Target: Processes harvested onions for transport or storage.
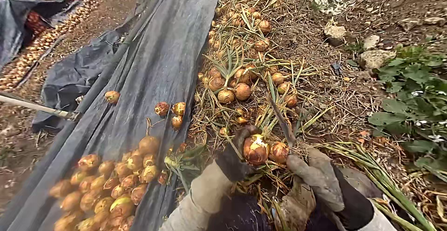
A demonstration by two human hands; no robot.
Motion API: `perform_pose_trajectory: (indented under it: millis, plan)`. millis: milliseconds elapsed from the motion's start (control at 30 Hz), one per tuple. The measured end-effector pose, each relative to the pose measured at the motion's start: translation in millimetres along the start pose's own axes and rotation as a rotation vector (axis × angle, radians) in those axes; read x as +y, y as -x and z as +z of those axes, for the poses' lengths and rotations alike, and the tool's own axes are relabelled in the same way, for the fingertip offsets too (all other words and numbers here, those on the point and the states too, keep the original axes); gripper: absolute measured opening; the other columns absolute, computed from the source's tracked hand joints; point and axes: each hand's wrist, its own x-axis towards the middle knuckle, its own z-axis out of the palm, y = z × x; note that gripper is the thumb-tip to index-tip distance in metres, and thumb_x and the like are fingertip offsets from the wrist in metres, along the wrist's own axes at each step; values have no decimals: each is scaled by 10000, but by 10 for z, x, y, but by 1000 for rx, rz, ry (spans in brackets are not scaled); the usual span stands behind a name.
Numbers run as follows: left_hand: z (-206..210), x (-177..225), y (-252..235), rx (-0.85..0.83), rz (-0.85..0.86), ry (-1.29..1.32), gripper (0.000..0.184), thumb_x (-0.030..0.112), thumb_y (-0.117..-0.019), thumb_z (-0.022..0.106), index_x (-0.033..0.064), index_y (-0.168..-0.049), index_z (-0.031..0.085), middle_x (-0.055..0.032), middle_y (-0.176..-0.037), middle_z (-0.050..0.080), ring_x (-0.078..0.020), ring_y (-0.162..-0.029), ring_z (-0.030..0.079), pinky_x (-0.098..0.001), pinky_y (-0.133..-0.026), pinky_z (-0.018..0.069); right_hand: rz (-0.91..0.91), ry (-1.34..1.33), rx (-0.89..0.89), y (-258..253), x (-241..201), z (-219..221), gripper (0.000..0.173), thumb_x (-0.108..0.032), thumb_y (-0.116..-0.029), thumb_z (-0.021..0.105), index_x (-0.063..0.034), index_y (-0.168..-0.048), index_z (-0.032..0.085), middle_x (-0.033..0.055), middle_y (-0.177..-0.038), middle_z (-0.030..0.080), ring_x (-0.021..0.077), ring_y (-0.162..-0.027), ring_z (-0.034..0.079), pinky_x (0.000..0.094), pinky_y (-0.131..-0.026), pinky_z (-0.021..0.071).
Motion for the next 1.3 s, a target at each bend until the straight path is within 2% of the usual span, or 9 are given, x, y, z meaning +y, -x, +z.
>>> perform_pose_trajectory:
  millis: [233,300,433,667,800,867,967,1100,1300]
  plan:
    - [-210,400,237,-362,-232,-255,1005,127,-702,876,164,-1569,368,-96,-1444,571,-214,-1281,585,-440,-1060,504,102,178,-98,175,-171,121,505,-577,-936,624,-75,-971,669,40,-705,617,145,-539,584,347,-521,526]
    - [-560,495,364,-225,-275,-435,1002,279,-715,900,215,-1577,393,-35,-1560,480,-195,-1382,505,-436,-1107,460,92,129,-105,235,-94,43,475,-568,-956,595,-99,-928,661,21,-648,602,125,-478,564,304,-463,511]
    - [-676,661,406,206,-54,-962,1124,641,-683,833,8,-1520,428,-249,-1502,491,-399,-1382,494,-564,-1127,416,77,-55,-75,281,-102,-65,384,-448,-1003,601,-96,-855,645,24,-560,561,108,-380,487,255,-364,444]
    - [522,955,107,-353,-403,-705,736,387,-823,815,44,-1415,546,-183,-1383,592,-324,-1261,589,-527,-1043,478,-20,162,-48,545,-136,94,469,-546,-978,557,-96,-906,669,24,-666,608,144,-511,580,346,-498,523]
    - [295,-178,61,138,-537,-47,459,219,-948,733,-10,-1321,595,-192,-1113,701,-235,-950,703,-372,-826,589,-331,-261,-218,1162,-360,-24,310,-422,-998,576,-205,-794,661,-80,-609,602,24,-477,555,204,-451,502]
    - [235,-132,92,416,-713,656,262,286,-1020,572,59,-1148,587,-120,-926,634,-214,-761,640,-376,-650,565,-370,-247,-185,1066,-335,-215,326,-438,-1026,538,-181,-853,638,-50,-637,591,64,-499,567,237,-454,505]
    - [314,329,284,535,-785,1111,497,556,-953,545,161,-1253,554,-155,-1072,645,-341,-887,653,-553,-729,556,-345,145,169,761,-92,-155,535,-609,-849,673,-116,-1059,685,-13,-821,689,76,-707,673,308,-617,594]
    - [619,622,478,503,-624,1295,378,495,-963,578,160,-1136,612,-116,-976,678,-261,-818,692,-432,-647,594,-341,453,187,621,129,243,834,-708,-757,720,-35,-1247,661,123,-1090,720,206,-1034,688,464,-924,557]
    - [732,441,634,530,-486,1121,198,240,-1023,522,94,-1026,657,-29,-816,653,-112,-715,644,-274,-661,561,-158,114,-81,724,-487,672,356,-248,-1003,594,29,-1214,667,48,-895,714,36,-733,654,226,-703,556]
